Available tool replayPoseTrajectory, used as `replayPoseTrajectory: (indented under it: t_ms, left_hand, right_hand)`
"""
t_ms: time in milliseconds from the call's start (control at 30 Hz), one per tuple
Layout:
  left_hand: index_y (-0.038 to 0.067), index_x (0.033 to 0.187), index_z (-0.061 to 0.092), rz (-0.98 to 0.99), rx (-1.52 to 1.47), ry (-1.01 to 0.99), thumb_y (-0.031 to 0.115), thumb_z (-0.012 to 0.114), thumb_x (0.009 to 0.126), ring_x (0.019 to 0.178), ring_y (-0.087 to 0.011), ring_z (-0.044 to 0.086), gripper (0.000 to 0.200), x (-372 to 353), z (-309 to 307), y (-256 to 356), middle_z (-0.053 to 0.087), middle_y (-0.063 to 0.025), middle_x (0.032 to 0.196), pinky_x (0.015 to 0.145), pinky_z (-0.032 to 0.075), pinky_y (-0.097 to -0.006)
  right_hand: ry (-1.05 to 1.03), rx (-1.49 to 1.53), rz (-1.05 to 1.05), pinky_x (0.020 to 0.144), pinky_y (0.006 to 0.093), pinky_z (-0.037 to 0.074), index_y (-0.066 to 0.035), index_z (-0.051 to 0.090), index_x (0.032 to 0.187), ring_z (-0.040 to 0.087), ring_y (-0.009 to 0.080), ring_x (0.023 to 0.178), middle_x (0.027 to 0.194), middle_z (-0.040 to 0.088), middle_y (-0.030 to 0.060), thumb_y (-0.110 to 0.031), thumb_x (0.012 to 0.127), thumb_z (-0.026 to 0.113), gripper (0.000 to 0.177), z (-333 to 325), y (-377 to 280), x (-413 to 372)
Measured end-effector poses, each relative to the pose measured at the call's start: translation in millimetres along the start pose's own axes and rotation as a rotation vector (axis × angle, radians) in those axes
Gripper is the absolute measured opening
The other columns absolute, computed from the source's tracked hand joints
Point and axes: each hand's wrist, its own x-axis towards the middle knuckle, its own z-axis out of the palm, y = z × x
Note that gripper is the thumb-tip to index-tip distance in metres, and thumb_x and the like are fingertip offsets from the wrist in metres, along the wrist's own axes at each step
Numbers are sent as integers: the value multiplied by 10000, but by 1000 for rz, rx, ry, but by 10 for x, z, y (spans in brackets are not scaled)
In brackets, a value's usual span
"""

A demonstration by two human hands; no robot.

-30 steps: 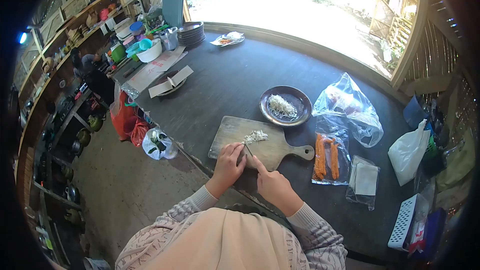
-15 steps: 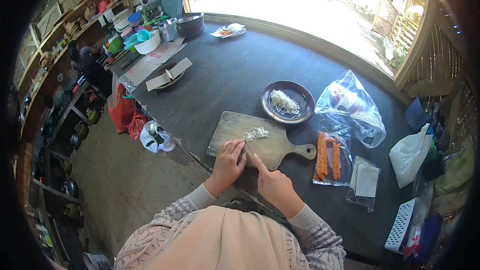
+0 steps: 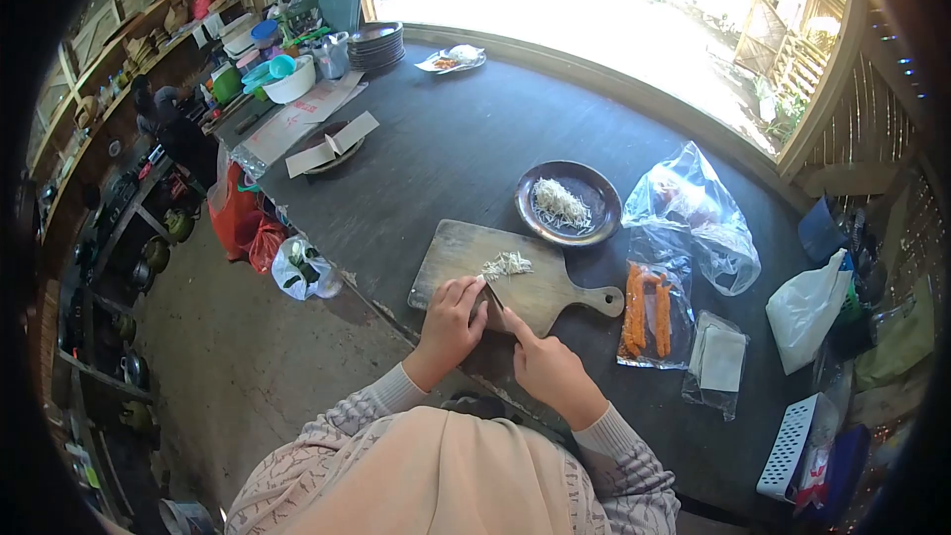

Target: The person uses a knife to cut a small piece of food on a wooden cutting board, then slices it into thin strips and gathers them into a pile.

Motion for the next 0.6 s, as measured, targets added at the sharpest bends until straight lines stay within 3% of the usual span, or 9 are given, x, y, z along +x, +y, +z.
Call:
replayPoseTrajectory:
  t_ms: [400, 600]
  left_hand:
    - [-21, 1188, 606, -10, -34, 15, 148, 655, 859, 1116, -334, 559, 373, -18, -6, 9, 601, -157, 1188, 967, 445, -438]
    - [-32, 1170, 610, -21, -35, 3, 140, 655, 849, 1121, -337, 557, 367, -10, -18, 0, 601, -160, 1191, 970, 447, -435]
  right_hand:
    - [96, 148, -68, 630, 534, 522, -166, 417, 1468, 646, 442, 628, 654, 625, 257, -152, 928, 533, 553, 208, 136, 93]
    - [71, 59, -62, 592, 525, 516, -173, 373, 1492, 636, 431, 587, 630, 618, 239, -156, 932, 536, 584, 137, 24, 34]
